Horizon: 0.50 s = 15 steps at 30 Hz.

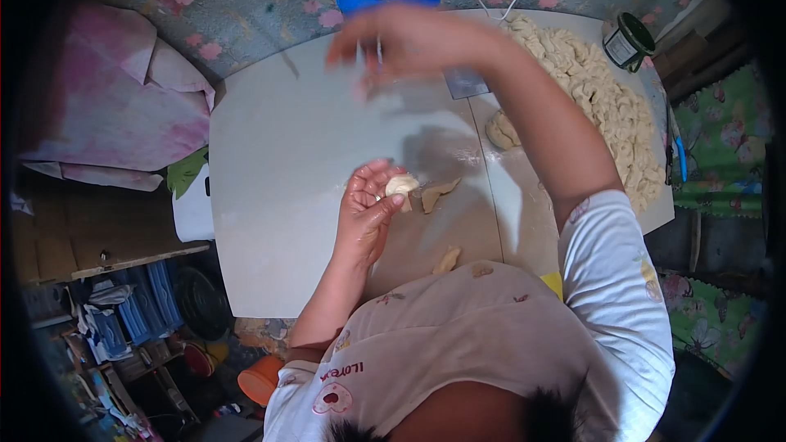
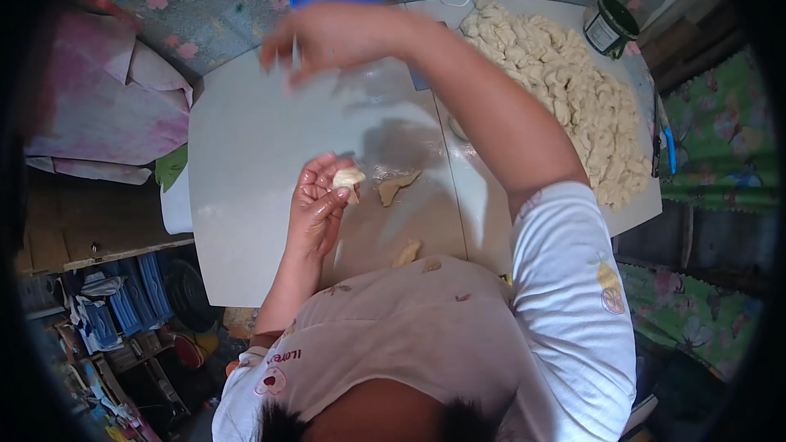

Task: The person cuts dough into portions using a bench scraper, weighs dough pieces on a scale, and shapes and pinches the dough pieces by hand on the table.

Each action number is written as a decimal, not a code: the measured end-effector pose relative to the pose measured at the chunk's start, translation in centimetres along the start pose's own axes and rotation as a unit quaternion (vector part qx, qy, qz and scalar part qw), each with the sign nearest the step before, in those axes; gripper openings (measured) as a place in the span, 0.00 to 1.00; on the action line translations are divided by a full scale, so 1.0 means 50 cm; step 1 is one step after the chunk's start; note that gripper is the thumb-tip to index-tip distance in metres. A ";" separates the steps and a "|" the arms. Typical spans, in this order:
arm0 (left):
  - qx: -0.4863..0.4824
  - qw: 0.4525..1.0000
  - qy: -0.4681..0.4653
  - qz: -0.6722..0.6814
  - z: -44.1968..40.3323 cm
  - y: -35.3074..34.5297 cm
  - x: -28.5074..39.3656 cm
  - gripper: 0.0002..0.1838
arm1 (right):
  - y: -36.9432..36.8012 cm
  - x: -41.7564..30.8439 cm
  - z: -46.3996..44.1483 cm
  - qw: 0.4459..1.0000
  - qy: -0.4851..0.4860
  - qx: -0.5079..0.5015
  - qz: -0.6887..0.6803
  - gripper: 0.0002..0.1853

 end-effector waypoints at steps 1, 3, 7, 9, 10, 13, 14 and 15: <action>0.001 1.000 0.001 0.000 -0.001 -0.014 0.013 0.29 | -0.059 -0.040 0.035 0.997 0.030 -0.072 0.009 0.18; -0.024 0.999 -0.009 0.041 -0.002 -0.042 0.038 0.39 | -0.165 -0.071 0.091 0.986 0.092 -0.137 0.013 0.18; -0.029 0.999 0.016 0.030 -0.014 -0.020 0.029 0.43 | -0.223 -0.061 0.133 0.997 0.055 -0.041 -0.020 0.17; -0.019 0.999 0.020 0.041 -0.015 -0.022 0.018 0.39 | -0.225 -0.042 0.143 0.993 -0.055 -0.095 -0.049 0.14; -0.010 0.998 0.023 0.052 -0.015 -0.021 0.014 0.35 | -0.220 -0.042 0.147 0.993 -0.055 -0.095 -0.049 0.14; -0.033 0.999 0.017 -0.017 -0.020 0.008 0.009 0.20 | -0.205 -0.021 0.156 0.982 -0.105 -0.084 -0.132 0.10; -0.033 0.999 0.017 -0.018 -0.019 0.012 0.010 0.20 | -0.192 -0.021 0.154 0.991 -0.067 -0.057 -0.098 0.07; -0.027 0.999 0.023 -0.018 -0.018 0.009 0.015 0.14 | -0.180 -0.021 0.149 0.997 -0.029 -0.031 -0.063 0.06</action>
Point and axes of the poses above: each hand's wrist, its own z-axis away from the middle knuckle, its own y-axis out of the back of the hand, x = y × z, the point moved 6 cm from there along -z, towards the middle knuckle, and after that the axes turned 9 degrees about z, right-handed, at the moved point
